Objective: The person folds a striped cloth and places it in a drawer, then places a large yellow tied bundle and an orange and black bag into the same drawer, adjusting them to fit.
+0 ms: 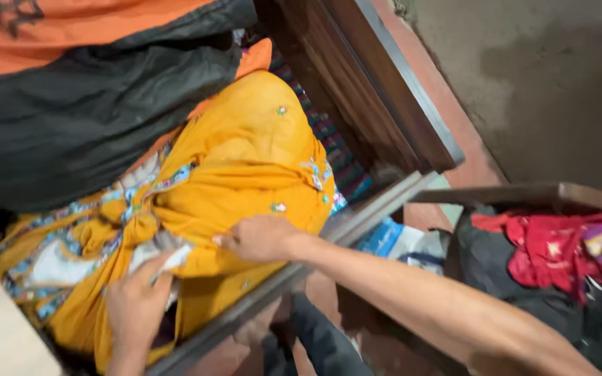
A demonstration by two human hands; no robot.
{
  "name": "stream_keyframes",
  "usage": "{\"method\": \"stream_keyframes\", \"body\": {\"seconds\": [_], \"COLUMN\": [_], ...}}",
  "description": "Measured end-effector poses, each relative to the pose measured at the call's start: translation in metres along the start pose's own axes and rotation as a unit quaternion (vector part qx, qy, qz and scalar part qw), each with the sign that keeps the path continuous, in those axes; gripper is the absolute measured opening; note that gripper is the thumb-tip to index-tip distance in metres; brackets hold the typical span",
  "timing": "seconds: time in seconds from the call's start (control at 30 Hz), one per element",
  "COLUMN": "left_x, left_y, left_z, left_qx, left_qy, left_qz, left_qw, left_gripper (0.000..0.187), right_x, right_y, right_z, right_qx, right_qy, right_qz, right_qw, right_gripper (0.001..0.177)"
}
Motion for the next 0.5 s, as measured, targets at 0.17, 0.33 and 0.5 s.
{"method": "stream_keyframes", "body": {"seconds": [0.17,0.33,0.5], "left_x": [0.038,0.048,0.008], "left_y": [0.008,0.034,0.075], "left_z": [-0.022,-0.002,0.002], "left_qx": [-0.078,-0.067,-0.104], "left_qy": [-0.07,0.011,0.087], "left_qz": [0.051,-0.204,-0.302], "left_qw": [0.993,0.977,0.944], "left_gripper": [0.032,0.046,0.054], "right_x": [-0.017,-0.02,-0.052], "right_y": [0.034,0.039,0.062], "right_z": [0.021,0.037,0.022], "right_qx": [0.012,0.015,-0.04], "right_qy": [0.028,-0.1,-0.165], "right_qz": [0.031,-0.024,0.044], "right_qw": [0.999,0.995,0.985], "right_gripper": [0.065,0.063,0.056]}}
Point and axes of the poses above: each hand's wrist, its own y-axis towards the middle knuckle, its own x-axis out of the palm, z = x × y, the point moved 5 cm from there along y, towards the middle knuckle, and after that the axes turned 7 degrees about -z, right-handed, at the moved point
